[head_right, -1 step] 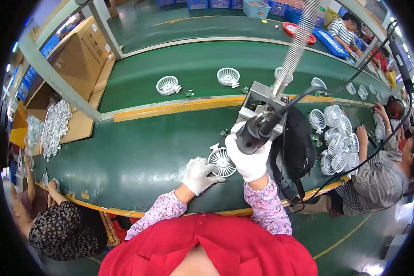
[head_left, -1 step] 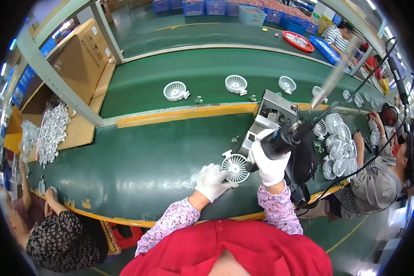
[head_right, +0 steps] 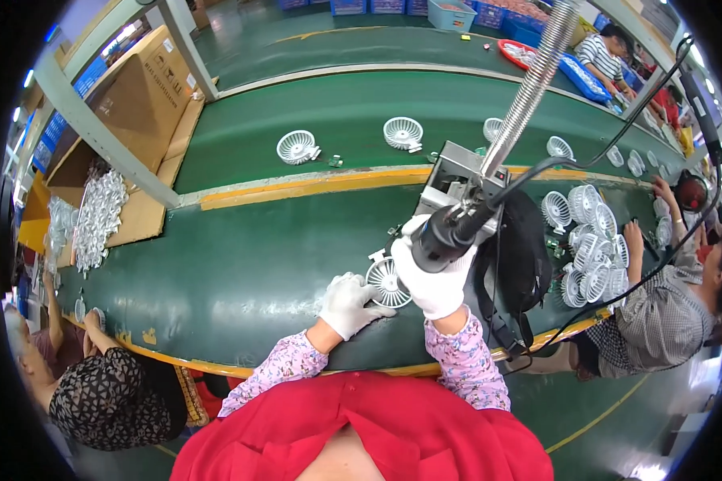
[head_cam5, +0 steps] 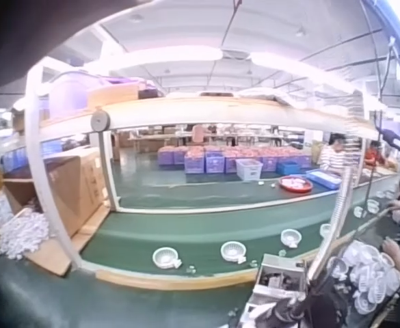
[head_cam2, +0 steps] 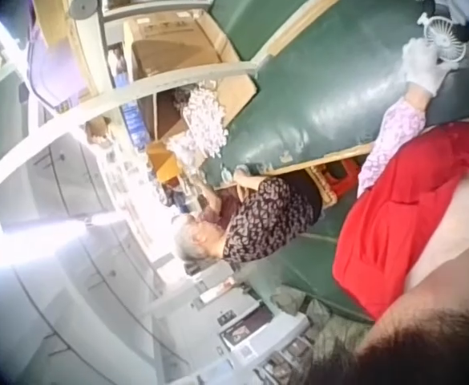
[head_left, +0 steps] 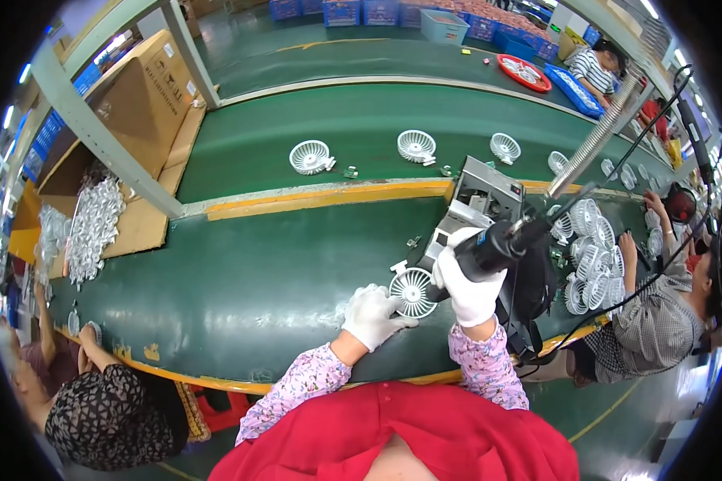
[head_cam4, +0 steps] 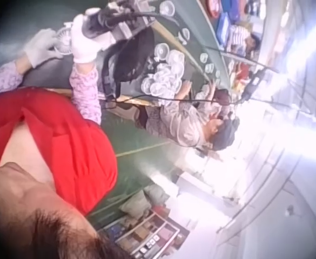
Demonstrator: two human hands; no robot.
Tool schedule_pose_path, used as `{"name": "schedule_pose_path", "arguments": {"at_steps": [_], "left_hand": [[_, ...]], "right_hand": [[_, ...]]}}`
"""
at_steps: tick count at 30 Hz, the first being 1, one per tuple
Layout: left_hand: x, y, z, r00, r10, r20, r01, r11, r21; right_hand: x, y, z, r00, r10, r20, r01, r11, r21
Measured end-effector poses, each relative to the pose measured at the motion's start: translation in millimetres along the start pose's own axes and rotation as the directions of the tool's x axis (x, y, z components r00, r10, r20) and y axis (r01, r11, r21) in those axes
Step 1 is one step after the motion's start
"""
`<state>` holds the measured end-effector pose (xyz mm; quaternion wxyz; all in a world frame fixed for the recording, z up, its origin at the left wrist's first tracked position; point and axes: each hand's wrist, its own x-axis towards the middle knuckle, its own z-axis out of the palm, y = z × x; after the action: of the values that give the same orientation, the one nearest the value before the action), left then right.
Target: The person assembles small plastic components on a factory assembly line by securing fasteners into a housing with an electric screwdriver.
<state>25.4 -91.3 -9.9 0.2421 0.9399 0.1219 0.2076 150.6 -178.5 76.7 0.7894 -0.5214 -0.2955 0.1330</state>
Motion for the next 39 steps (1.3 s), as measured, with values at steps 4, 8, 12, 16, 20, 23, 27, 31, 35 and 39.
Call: {"name": "schedule_pose_path", "arguments": {"at_steps": [4, 8, 12, 16, 20, 23, 27, 31, 35, 39], "left_hand": [[-0.7, -1.0, -0.4, 1.0, -0.015, 0.018, 0.014, 1.0, 0.017], [-1.1, -2.7, 2.6, 0.999, -0.001, -0.04, 0.0, 1.0, -0.009], [-0.5, -3.9, 2.5, 0.998, 0.004, -0.056, -0.006, 0.999, -0.041], [-1.7, -7.0, 5.1, 0.998, -0.001, -0.062, -0.003, 0.998, -0.069], [-2.1, -4.8, 3.8, 0.998, -0.041, -0.055, 0.035, 0.994, -0.108], [0.6, -2.4, 1.1, 0.997, -0.026, -0.069, 0.023, 0.999, -0.044], [10.6, -42.4, -30.8, 0.866, -0.345, -0.362, 0.351, 0.935, -0.051], [-19.2, -116.1, -107.1, 0.46, -0.405, -0.79, 0.83, 0.511, 0.221], [-83.0, -195.0, -148.7, -0.073, -0.635, -0.769, 0.997, -0.041, -0.061], [-92.8, -199.5, -156.9, 0.013, -0.701, -0.713, 0.988, 0.119, -0.1]], "right_hand": [[-9.9, -7.9, 28.3, 0.987, 0.101, 0.122, -0.106, 0.994, 0.04], [-11.0, 15.7, 33.4, 0.988, 0.008, 0.154, 0.027, 0.974, -0.223], [-12.3, 24.5, 34.6, 0.977, 0.021, 0.212, 0.045, 0.953, -0.301], [-13.2, 20.5, 36.7, 0.964, 0.104, 0.245, -0.037, 0.964, -0.263], [-14.1, 21.0, 31.3, 0.945, 0.1, 0.313, -0.011, 0.962, -0.274], [-11.8, 17.3, 27.2, 0.951, 0.097, 0.293, -0.026, 0.971, -0.236], [-2.0, 1.8, 7.8, 0.986, 0.115, 0.118, -0.131, 0.983, 0.131], [28.2, -23.1, -6.3, 0.998, -0.022, -0.065, 0.02, 0.999, -0.032], [32.3, -10.0, -16.7, 0.988, -0.051, -0.145, 0.045, 0.998, -0.043], [24.9, -9.5, -17.8, 0.987, -0.136, -0.083, 0.124, 0.983, -0.136]]}}
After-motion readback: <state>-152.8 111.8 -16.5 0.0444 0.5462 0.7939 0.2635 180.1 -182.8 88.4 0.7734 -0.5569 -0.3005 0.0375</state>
